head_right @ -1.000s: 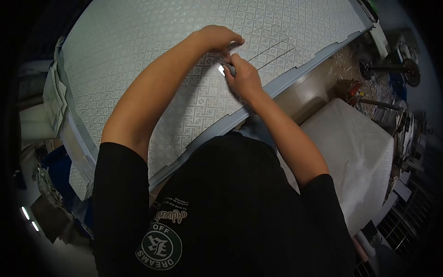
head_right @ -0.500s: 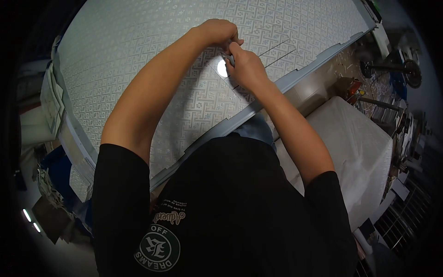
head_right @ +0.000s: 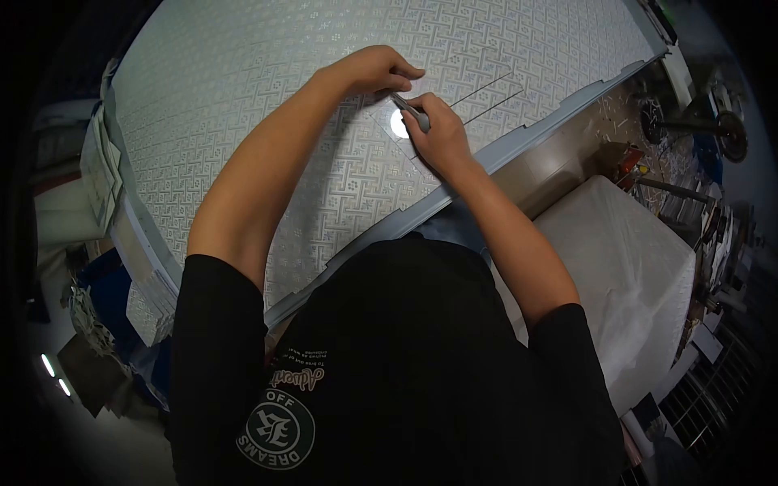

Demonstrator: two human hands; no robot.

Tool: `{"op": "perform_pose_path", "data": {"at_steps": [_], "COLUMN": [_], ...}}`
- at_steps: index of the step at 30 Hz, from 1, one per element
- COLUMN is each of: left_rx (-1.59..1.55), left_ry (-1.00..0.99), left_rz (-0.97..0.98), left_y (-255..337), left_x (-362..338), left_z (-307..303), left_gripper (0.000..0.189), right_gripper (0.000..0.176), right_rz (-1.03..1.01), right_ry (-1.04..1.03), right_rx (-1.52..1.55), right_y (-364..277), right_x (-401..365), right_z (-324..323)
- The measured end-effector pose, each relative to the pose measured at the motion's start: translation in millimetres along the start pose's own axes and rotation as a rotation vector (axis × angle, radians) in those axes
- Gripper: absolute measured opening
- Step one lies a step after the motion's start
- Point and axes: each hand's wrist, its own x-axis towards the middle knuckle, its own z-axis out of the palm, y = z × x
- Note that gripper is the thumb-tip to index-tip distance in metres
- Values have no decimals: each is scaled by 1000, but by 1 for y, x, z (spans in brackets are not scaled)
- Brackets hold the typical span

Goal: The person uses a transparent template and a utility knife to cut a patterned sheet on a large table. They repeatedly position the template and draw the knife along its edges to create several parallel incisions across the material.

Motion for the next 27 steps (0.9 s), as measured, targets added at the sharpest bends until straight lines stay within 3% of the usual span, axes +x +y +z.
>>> {"op": "perform_pose_path", "data": {"at_steps": [2, 4, 7, 9, 12, 20, 22, 24, 25, 27], "left_rx": [-161, -79, -32, 22, 179, 356, 340, 306, 311, 272], "left_ry": [271, 618, 734, 937, 1053, 1042, 1050, 1072, 1080, 1073], "left_rz": [-144, -99, -205, -231, -293, -656, -714, -735, -759, -765], "left_y": [5, -20, -25, -26, -24, 25, 34, 45, 50, 58], "left_x": [-28, -52, -101, -122, -140, -100, -89, -78, -73, -64], "left_z": [5, 26, 42, 59, 86, 121, 124, 127, 128, 131], "left_gripper": [30, 27, 28, 28, 31, 53, 59, 62, 62, 64], "right_gripper": [22, 29, 35, 45, 53, 51, 47, 43, 43, 41], "right_rz": [14, -10, -200, -142, -148, -102, 3, 80, 72, -129], "right_ry": [-2, -71, -51, -106, -169, -266, -412, -440, -461, -445], "right_rx": [26, -70, -195, -201, -174, -76, 84, 505, 516, 295], "right_y": [1, 16, 51, 59, 71, 72, 61, 82, 90, 109], "right_x": [-11, -17, -14, -7, 18, 97, 112, 118, 125, 135], "right_z": [-16, -41, -70, -88, -95, -62, -66, -64, -71, -89]}}
